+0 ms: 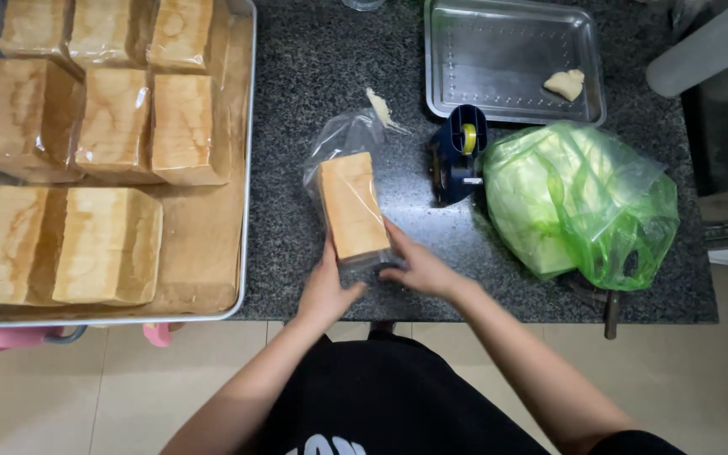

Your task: Wrapping loaves of bread in plastic bags and sealing them with tape.

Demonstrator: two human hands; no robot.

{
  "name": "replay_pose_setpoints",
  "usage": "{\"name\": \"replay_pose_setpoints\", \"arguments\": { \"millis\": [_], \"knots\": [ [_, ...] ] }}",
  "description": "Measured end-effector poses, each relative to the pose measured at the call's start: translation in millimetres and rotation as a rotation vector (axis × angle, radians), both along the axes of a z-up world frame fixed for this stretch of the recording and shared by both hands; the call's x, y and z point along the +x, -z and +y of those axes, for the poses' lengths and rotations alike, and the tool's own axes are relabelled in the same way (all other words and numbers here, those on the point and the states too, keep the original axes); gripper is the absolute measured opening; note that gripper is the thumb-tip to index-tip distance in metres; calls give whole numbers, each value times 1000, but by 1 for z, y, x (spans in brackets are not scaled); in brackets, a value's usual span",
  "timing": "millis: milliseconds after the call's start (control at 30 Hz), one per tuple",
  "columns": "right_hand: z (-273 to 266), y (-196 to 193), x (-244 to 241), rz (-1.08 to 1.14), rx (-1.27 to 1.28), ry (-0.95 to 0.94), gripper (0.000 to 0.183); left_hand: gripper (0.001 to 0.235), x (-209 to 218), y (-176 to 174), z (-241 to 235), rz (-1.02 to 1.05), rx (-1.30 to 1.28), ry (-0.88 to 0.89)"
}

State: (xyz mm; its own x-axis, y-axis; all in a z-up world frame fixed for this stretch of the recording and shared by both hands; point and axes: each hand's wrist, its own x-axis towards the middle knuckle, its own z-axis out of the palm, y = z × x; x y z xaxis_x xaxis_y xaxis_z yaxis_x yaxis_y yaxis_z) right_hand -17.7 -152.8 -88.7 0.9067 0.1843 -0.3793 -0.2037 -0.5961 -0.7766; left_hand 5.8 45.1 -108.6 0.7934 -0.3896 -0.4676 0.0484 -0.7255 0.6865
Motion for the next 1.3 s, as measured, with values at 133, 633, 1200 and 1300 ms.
{"name": "replay_pose_setpoints", "arguments": {
  "millis": [133,633,1200,1300],
  "knots": [
    [1,1,-4,-16,-183,159,47,62,1,5,1,-420,267,110],
    [3,-215,24,-7,-558,140,36,42,71,-210,21,-341,339,76],
    [9,-228,17,-76,-483,322,46,28,13,-194,-20,-1060,-76,306],
    [-5,-183,52,-632,-313,51,53,64,-6,-180,-24,-1107,52,399]
  ]
}}
